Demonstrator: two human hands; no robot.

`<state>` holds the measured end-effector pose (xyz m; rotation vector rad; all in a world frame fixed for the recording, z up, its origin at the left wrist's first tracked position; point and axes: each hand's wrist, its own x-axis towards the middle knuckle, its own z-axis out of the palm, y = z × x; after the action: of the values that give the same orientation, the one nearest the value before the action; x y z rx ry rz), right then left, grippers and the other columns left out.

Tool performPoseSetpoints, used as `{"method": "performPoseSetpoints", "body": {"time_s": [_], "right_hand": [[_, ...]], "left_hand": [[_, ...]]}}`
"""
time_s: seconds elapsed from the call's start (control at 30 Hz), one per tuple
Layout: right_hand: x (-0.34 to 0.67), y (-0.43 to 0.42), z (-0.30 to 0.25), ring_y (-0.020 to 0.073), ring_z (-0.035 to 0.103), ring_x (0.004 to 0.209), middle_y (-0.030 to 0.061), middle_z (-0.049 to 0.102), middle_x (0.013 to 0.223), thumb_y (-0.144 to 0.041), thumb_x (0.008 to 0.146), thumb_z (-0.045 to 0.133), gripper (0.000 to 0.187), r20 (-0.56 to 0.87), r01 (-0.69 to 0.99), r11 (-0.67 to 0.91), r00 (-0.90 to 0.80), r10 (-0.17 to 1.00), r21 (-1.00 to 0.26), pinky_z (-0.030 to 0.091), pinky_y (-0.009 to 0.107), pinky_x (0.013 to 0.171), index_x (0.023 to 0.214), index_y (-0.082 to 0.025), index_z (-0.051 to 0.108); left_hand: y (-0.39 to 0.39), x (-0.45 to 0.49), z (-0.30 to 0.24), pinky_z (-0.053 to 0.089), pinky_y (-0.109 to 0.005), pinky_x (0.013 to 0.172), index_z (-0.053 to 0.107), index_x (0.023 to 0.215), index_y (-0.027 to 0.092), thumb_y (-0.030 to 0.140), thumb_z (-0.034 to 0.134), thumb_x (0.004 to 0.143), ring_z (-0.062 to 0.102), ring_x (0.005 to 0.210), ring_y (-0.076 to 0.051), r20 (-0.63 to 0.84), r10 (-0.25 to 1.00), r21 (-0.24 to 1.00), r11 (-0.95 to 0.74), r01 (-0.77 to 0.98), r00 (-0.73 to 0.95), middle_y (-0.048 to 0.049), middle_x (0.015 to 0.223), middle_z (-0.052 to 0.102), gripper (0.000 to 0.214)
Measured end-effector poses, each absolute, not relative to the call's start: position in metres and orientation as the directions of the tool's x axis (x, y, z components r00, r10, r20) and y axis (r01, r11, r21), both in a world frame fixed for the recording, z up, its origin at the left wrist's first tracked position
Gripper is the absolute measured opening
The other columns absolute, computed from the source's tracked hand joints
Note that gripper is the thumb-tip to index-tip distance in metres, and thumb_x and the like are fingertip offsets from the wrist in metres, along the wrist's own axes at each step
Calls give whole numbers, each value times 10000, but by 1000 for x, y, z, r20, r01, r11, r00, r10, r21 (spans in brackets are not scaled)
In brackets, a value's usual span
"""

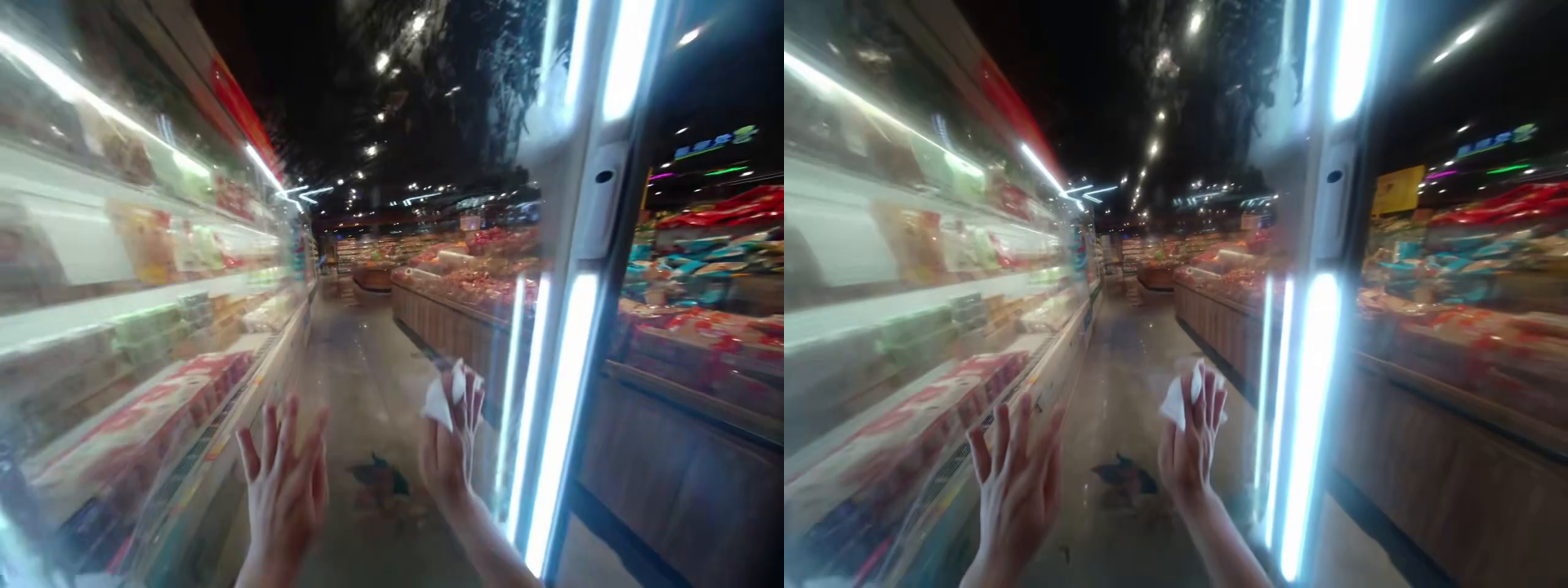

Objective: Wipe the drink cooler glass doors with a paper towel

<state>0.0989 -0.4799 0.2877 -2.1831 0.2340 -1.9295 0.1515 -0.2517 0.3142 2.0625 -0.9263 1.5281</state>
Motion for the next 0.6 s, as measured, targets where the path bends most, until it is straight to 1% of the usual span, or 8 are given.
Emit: {"method": "performPoseSetpoints", "body": {"time_s": [0.07, 0.13, 0.2, 0.27, 0.33, 0.4, 0.47, 0.6], "right_hand": [[109, -481, 368, 333, 174, 1583, 117, 306, 1678, -235, 1058, 352, 476, 973, 57, -973, 77, -217, -222, 150, 762, 1208, 1521, -249, 462], [117, -474, 414, 318, 204, 1578, 111, 295, 1682, -230, 1053, 362, 456, 977, 97, -973, 73, -201, -208, 174, 732, 1222, 1483, -243, 513], [120, -458, 409, 318, 193, 1581, 109, 276, 1688, -208, 1037, 387, 507, 977, 127, -971, 90, -191, -202, 191, 729, 1225, 1538, -254, 447], [119, -438, 361, 327, 135, 1592, 102, 221, 1704, -172, 1011, 408, 632, 982, 136, -978, 120, -144, -160, 181, 756, 1216, 1623, -264, 282], [119, -417, 302, 335, 78, 1596, 89, 134, 1719, -119, 974, 418, 759, 983, 131, -988, 176, -55, -79, 155, 785, 1204, 1658, -257, 119], [120, -400, 267, 343, 69, 1594, 86, 75, 1722, -70, 933, 417, 826, 970, 134, -991, 243, 28, -5, 129, 791, 1202, 1659, -239, 61], [124, -385, 276, 348, 67, 1591, 95, 59, 1722, -52, 914, 410, 846, 958, 150, -988, 273, 86, 46, 120, 782, 1204, 1659, -225, 51], [139, -352, 385, 353, 78, 1589, 107, 97, 1726, -101, 963, 414, 815, 968, 200, -977, 221, 122, 78, 116, 755, 1214, 1660, -248, 18]], "left_hand": [[-241, 160, 351, -2, -571, 1304, 301, 1578, 366, 172, 634, 908, 54, 1603, -274, 965, -201, -37, -739, -673, 168, -8, 1723, 109, 772], [-231, 167, 370, 21, -588, 1301, 282, 1586, 362, 168, 619, 915, 54, 1602, -281, 971, -181, -36, -756, -653, 156, -24, 1723, 118, 775], [-220, 168, 362, 55, -589, 1303, 272, 1589, 363, 161, 612, 916, 72, 1600, -279, 968, -196, -49, -762, -646, 158, -26, 1718, 141, 780], [-209, 165, 334, 72, -575, 1307, 269, 1589, 365, 153, 617, 909, 91, 1597, -274, 960, -211, -48, -771, -635, 184, -24, 1713, 156, 793], [-199, 162, 300, 62, -544, 1315, 277, 1589, 354, 165, 631, 902, 108, 1595, -263, 950, -231, -53, -781, -623, 209, -21, 1709, 170, 796], [-190, 162, 280, 42, -505, 1322, 297, 1583, 344, 192, 640, 902, 128, 1592, -245, 941, -270, -90, -781, -618, 205, -11, 1705, 190, 777], [-180, 165, 284, 34, -496, 1322, 321, 1575, 348, 207, 643, 903, 130, 1592, -243, 942, -276, -107, -784, -612, 189, -6, 1705, 195, 758], [-158, 181, 340, 79, -591, 1303, 325, 1575, 346, 195, 617, 917, 84, 1598, -292, 969, -131, 10, -822, -570, 207, -41, 1719, 149, 735]]}}
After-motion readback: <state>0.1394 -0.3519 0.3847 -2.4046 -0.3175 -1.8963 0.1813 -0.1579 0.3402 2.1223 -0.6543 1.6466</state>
